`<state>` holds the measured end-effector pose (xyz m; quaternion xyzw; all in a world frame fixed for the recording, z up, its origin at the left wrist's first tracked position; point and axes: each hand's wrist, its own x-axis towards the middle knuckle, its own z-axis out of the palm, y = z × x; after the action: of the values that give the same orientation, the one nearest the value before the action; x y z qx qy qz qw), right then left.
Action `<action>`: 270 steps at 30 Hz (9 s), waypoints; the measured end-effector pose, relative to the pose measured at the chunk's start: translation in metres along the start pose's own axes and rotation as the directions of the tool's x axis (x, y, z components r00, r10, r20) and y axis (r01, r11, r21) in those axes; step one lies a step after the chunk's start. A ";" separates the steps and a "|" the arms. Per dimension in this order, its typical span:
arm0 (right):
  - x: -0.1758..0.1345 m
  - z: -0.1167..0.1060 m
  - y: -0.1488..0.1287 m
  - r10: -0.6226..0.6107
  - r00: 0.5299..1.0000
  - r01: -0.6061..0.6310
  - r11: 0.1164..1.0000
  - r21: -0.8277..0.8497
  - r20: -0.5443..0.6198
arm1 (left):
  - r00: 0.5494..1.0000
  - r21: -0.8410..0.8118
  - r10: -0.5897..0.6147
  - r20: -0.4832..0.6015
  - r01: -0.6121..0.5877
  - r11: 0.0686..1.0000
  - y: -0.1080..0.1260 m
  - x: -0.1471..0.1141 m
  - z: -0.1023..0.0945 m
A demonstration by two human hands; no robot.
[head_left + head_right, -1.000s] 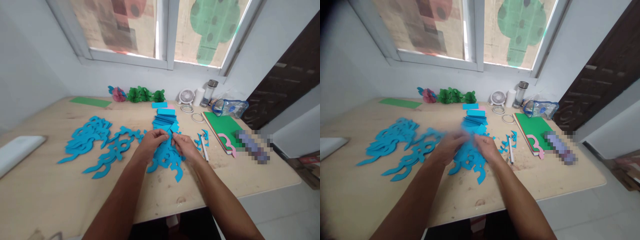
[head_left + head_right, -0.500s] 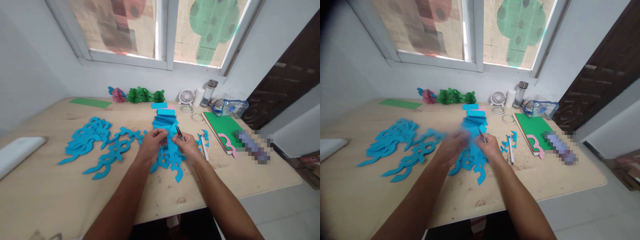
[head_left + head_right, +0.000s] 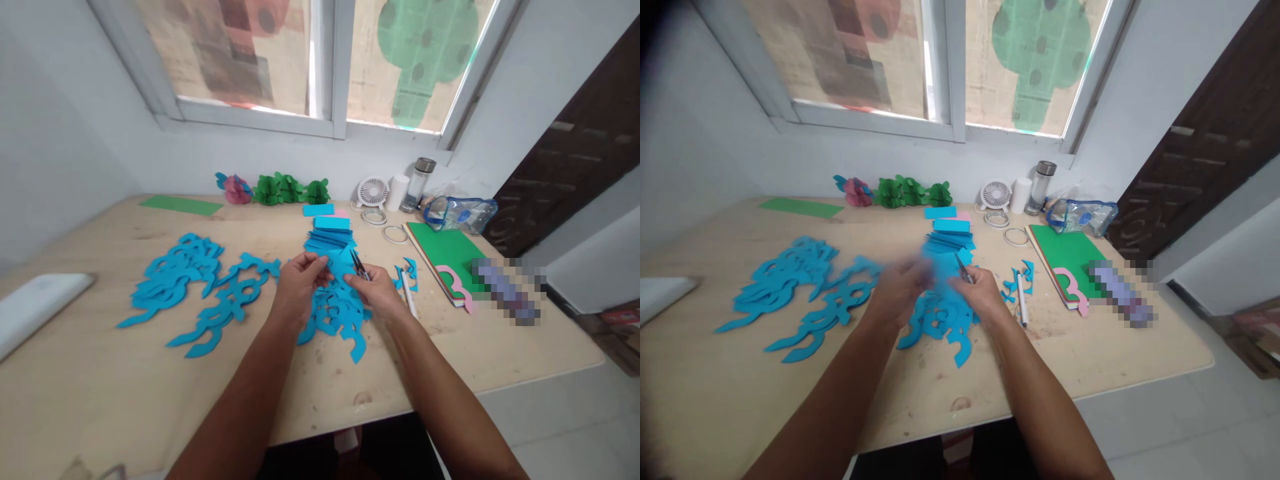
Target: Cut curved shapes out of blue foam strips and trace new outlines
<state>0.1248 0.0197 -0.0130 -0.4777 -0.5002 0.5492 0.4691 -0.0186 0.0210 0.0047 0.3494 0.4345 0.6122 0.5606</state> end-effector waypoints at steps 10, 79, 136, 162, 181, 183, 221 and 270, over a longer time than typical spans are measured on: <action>0.001 0.001 -0.001 -0.052 0.981 0.064 0.996 0.057 -0.189 | 0.982 0.123 -0.100 0.158 0.081 0.989 -0.013 0.003 0.000; -0.010 0.030 0.004 0.065 0.997 -0.052 0.962 0.269 -0.038 | 0.985 -0.245 0.068 -0.160 -0.107 0.964 -0.018 -0.008 0.018; -0.007 0.018 0.000 0.090 0.996 -0.092 0.984 0.152 0.020 | 0.999 -0.050 0.016 -0.033 -0.018 0.999 0.001 0.001 -0.001; -0.007 0.016 -0.001 0.117 0.991 -0.122 0.990 0.075 0.072 | 0.999 0.079 -0.043 0.030 0.041 0.996 0.010 0.004 -0.012; -0.008 0.016 -0.002 0.151 0.978 -0.158 0.986 0.044 0.146 | 1.000 0.069 -0.014 0.021 0.013 0.998 0.013 0.004 -0.014; -0.009 0.017 -0.002 0.153 0.978 -0.160 0.986 0.038 0.145 | 1.000 0.065 -0.009 0.018 0.008 0.998 0.013 0.005 -0.013; -0.011 0.011 -0.007 0.155 0.960 -0.148 0.988 -0.049 0.232 | 0.988 0.176 -0.039 0.151 0.012 0.984 0.011 0.010 -0.026; -0.007 -0.004 -0.002 0.121 0.916 -0.061 0.985 -0.164 0.383 | 0.965 0.337 -0.105 0.242 0.018 0.941 0.014 0.011 -0.030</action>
<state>0.1295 0.0129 -0.0105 -0.4149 -0.6005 0.6158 0.2967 -0.0526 0.0277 0.0062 0.5012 0.4658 0.4620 0.5642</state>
